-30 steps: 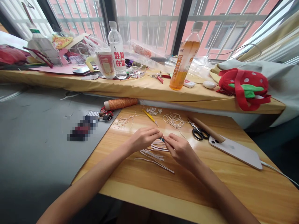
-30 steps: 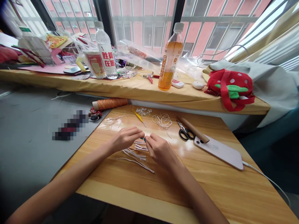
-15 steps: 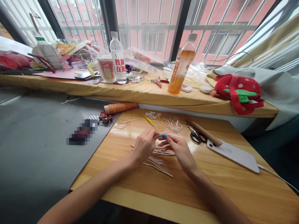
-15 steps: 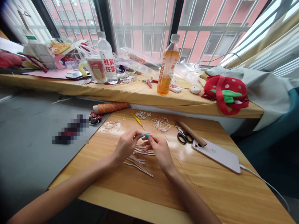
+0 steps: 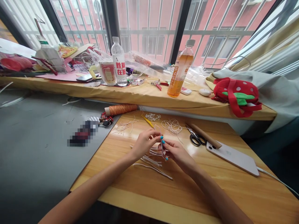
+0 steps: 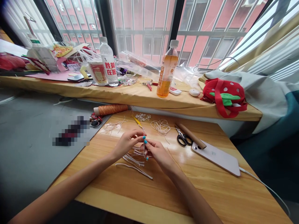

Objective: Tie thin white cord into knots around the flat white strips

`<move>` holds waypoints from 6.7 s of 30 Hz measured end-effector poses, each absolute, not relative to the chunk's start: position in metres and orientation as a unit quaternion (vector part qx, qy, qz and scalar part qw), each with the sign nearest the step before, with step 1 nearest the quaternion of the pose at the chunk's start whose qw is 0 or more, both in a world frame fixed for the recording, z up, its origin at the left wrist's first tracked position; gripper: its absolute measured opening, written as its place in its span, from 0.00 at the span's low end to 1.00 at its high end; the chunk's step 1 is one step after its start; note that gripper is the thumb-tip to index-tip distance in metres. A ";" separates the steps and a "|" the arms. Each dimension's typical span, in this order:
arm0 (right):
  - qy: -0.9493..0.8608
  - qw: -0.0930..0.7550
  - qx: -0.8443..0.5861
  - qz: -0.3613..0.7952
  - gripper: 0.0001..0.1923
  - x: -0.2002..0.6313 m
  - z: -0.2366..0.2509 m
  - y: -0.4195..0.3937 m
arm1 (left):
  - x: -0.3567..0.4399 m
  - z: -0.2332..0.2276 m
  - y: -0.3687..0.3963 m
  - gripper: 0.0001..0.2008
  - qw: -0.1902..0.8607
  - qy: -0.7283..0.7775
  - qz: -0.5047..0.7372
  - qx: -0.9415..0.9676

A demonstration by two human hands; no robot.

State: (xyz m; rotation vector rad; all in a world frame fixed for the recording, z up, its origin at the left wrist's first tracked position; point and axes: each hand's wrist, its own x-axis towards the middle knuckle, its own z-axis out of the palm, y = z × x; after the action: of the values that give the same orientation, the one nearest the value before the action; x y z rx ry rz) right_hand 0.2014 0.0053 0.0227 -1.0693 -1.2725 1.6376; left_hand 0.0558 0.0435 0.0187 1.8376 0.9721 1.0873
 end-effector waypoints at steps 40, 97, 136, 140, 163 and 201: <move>-0.499 0.407 -0.500 0.580 0.14 0.199 0.024 0.004 | 0.051 0.001 0.047 0.04 0.182 0.256 0.497 0.809; -0.542 0.389 -0.507 0.546 0.17 0.205 0.022 0.007 | 0.049 0.013 0.052 0.13 0.667 0.311 0.331 0.591; -0.739 0.335 -0.490 0.318 0.14 0.203 0.025 0.002 | 0.049 0.012 0.055 0.12 0.607 0.311 0.333 0.651; -0.742 0.331 -0.490 0.315 0.13 0.203 0.019 0.003 | 0.050 0.009 0.055 0.08 0.479 0.321 0.359 0.734; -0.806 0.264 -0.530 0.009 0.12 0.200 0.006 -0.001 | 0.057 0.008 0.045 0.07 0.397 0.437 0.371 0.717; -0.736 0.327 -0.521 0.281 0.16 0.203 0.024 0.002 | 0.052 0.015 0.048 0.09 0.472 0.363 0.419 0.685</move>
State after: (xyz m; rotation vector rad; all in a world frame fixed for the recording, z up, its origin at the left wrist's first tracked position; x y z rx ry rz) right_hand 0.2027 0.0019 0.0239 -1.3652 -1.9289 0.7367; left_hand 0.0524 0.0481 0.0149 1.6777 0.8880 1.0262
